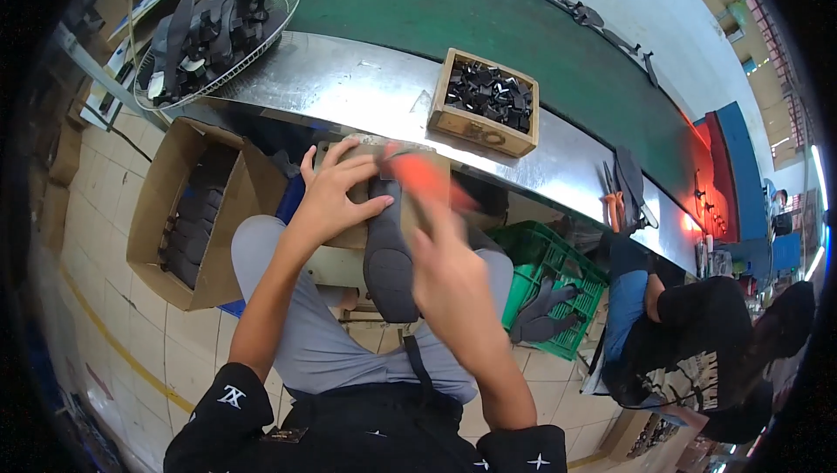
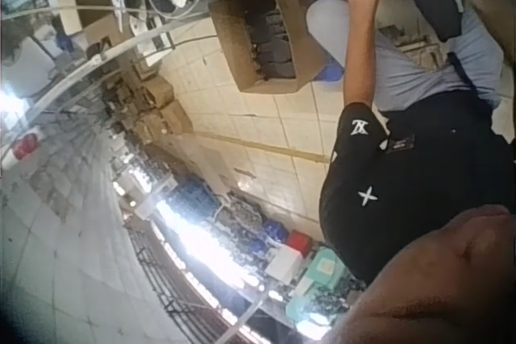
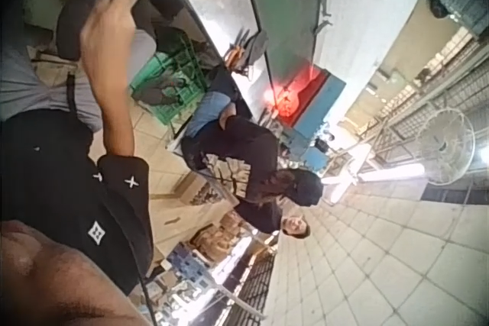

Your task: Hammering small metal fasteners or nails into shoe uppers and components at a factory workstation.

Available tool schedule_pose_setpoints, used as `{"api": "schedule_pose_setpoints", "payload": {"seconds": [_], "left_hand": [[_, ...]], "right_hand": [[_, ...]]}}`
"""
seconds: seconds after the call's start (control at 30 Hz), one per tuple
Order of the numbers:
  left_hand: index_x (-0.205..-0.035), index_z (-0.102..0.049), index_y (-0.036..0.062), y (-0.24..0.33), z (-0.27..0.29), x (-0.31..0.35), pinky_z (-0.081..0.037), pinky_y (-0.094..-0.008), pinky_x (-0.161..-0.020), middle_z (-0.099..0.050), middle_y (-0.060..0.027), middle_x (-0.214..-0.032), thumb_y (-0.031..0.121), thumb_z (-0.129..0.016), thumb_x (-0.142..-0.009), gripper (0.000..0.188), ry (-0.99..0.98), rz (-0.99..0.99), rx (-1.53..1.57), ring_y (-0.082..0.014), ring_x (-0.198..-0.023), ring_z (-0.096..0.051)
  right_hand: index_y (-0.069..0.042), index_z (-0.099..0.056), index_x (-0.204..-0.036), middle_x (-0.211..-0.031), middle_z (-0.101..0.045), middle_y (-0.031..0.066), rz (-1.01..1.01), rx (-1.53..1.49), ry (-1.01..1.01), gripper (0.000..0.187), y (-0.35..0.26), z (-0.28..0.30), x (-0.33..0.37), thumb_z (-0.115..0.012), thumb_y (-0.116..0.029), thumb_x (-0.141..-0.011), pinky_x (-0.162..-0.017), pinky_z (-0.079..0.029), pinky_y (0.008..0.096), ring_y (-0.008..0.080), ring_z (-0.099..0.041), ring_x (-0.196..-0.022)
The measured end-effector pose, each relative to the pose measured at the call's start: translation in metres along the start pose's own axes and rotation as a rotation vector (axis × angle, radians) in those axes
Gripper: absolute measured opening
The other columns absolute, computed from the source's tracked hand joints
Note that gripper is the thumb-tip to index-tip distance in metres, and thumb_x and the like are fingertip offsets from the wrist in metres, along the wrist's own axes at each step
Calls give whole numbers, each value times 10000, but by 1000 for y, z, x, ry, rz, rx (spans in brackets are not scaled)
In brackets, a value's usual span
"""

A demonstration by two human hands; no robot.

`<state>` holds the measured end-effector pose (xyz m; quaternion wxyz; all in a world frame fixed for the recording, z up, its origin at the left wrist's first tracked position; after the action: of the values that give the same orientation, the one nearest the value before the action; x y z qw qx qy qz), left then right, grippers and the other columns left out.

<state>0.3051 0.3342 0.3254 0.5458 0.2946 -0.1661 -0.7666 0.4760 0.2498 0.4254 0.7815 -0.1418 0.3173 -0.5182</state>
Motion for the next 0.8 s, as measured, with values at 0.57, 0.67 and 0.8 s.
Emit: {"api": "schedule_pose_setpoints", "payload": {"seconds": [0.57,0.67,0.8], "left_hand": [[-852,-623,-56,100,72,123,-410,-290,-687,-518,-69,-751,171,-637,-973,258,-443,77,1213,-136,-763,-527],[-899,-651,-48,110,80,134,-408,-290,-712,-526,-63,-751,182,-620,-986,248,-542,60,1283,-132,-785,-527],[-1036,-707,-17,134,86,147,-416,-294,-663,-606,-57,-755,240,-592,-1013,283,-748,16,1500,-98,-726,-531]], "right_hand": [[-9,-594,-1284,-1189,-642,142,531,368,-163,466,12,-37,-13,-712,-177,-866,-807,-526,394,324,-651,-957],[45,-650,-1154,-1134,-674,155,481,-400,-493,432,-25,7,5,-736,-268,-868,-804,-530,391,314,-660,-949],[90,-664,-1033,-969,-668,189,562,-695,-738,376,-59,31,17,-727,-253,-890,-729,-541,392,313,-666,-836]]}}
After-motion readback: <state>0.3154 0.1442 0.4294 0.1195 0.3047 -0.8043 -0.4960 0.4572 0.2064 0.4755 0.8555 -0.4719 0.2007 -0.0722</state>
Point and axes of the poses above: each hand's wrist, its own x-axis away from the middle knuckle, its own z-axis out of the back of the hand, y = z × x, the point moved 5 cm from there along -x, towards the middle knuckle
